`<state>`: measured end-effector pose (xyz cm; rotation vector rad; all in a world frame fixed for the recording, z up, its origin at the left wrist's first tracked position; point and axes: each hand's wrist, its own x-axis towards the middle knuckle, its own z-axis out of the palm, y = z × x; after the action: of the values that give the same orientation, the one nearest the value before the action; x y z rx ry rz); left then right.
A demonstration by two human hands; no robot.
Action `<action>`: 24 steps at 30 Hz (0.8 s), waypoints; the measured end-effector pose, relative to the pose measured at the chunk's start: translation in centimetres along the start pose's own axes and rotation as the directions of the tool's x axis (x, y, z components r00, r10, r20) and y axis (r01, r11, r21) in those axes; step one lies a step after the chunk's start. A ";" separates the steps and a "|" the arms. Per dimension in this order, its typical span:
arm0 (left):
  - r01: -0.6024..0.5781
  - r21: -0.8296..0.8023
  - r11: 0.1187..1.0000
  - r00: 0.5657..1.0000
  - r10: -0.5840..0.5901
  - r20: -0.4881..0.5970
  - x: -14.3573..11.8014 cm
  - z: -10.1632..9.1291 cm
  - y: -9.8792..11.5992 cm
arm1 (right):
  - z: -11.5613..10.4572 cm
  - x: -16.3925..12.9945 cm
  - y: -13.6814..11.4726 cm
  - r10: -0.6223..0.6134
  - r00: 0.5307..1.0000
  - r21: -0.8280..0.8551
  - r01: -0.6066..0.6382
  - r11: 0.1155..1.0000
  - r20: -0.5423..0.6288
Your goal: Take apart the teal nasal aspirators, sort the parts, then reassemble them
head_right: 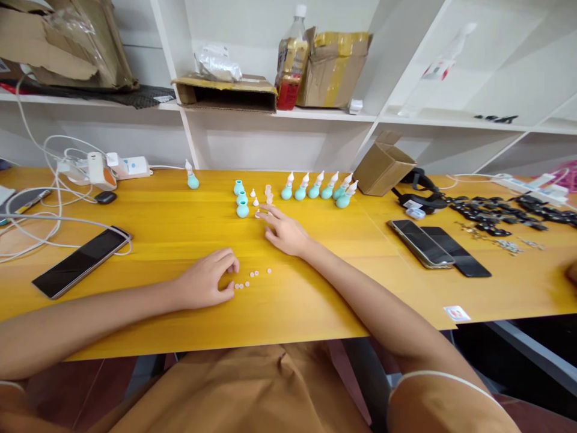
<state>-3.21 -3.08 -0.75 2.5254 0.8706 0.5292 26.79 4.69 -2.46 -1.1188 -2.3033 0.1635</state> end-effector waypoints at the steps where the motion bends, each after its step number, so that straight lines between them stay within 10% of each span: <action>1: -0.004 0.011 1.000 1.000 0.004 -0.003 0.0 0.1 0.0 | 0.3 0.0 0.2 0.012 1.000 -0.011 -0.011 1.000 0.006; 24: -0.157 -0.081 0.984 0.985 0.162 0.057 0.4 -0.1 -0.1 | 0.1 0.1 1.0 -0.138 0.987 0.174 0.150 0.973 -0.076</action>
<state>-3.03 -2.71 -0.65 2.5398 0.6166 0.5186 27.38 5.41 -2.85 -0.8516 -2.2534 0.2703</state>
